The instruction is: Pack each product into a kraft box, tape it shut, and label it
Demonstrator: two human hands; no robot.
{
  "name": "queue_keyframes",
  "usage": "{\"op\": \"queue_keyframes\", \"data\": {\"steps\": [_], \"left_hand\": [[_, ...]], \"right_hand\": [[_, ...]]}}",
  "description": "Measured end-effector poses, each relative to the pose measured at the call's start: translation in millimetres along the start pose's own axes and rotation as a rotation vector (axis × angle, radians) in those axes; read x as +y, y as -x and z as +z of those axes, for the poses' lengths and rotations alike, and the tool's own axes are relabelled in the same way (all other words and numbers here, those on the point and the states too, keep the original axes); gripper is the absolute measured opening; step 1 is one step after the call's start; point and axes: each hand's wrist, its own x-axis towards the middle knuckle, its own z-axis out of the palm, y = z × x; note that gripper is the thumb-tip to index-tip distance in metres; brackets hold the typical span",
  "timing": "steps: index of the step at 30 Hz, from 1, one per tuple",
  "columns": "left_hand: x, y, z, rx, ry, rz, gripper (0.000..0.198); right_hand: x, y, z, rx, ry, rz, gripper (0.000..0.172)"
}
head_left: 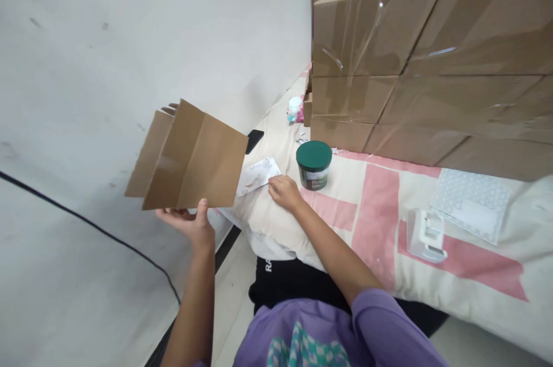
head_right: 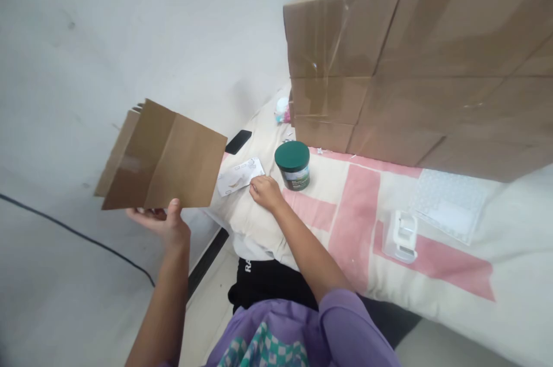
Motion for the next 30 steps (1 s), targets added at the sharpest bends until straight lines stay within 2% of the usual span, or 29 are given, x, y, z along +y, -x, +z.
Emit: {"op": "queue_keyframes", "data": {"steps": [2, 4, 8, 9, 10, 12, 13, 15, 16, 18, 20, 22, 25, 26, 27, 28, 30], "left_hand": [[6, 4, 0.3, -0.016, 0.025, 0.018, 0.089], [6, 10, 3.3, -0.058, 0.032, -0.028, 0.091], [-8, 27, 22.1, -0.164, 0.072, -0.100, 0.110], [-12, 33, 29.8, -0.205, 0.083, -0.121, 0.113], [-16, 39, 38.3, -0.241, 0.092, -0.141, 0.115], [-20, 53, 56.1, -0.297, 0.101, -0.178, 0.119], [-20, 59, 64.6, -0.313, 0.103, -0.187, 0.119], [-18, 68, 79.1, -0.338, 0.098, -0.182, 0.113], [-17, 71, 84.6, -0.349, 0.092, -0.166, 0.109], [-16, 73, 91.4, -0.372, 0.089, -0.126, 0.107], [-15, 73, 91.9, -0.419, 0.096, -0.086, 0.110], [-14, 74, 88.1, -0.497, 0.101, -0.051, 0.114], [-12, 83, 80.8, -0.647, 0.092, -0.034, 0.118], [-10, 87, 79.1, -0.699, 0.103, -0.030, 0.119], [-8, 93, 78.2, -0.761, 0.129, -0.017, 0.121], [-6, 98, 78.2, -0.831, 0.169, 0.008, 0.123], [3, 107, 81.4, -1.003, 0.257, 0.090, 0.130]], "right_hand": [[-4, 6, -15, 0.123, -0.007, 0.009, 0.023], [-5, 18, -40, 0.262, -0.004, 0.036, 0.027], [8, 43, -97, 0.539, 0.029, 0.166, 0.029], [15, 45, -108, 0.594, 0.015, 0.196, 0.039], [24, 45, -115, 0.600, -0.009, 0.222, 0.061], [44, 41, -120, 0.482, -0.107, 0.265, 0.107], [53, 37, -120, 0.399, -0.180, 0.287, 0.120], [69, 30, -115, 0.292, -0.348, 0.314, 0.130], [75, 27, -113, 0.291, -0.426, 0.323, 0.128], [82, 26, -111, 0.390, -0.551, 0.353, 0.118], [83, 31, -117, 0.563, -0.655, 0.404, 0.104], [79, 42, -135, 0.786, -0.737, 0.450, 0.088], [63, 67, -181, 1.138, -0.777, 0.435, 0.061], [55, 77, -200, 1.192, -0.769, 0.398, 0.056], [46, 89, -220, 1.247, -0.742, 0.328, 0.057], [38, 100, -240, 1.246, -0.724, 0.283, 0.059], [23, 123, -275, 1.321, -0.673, 0.228, 0.063]]}}
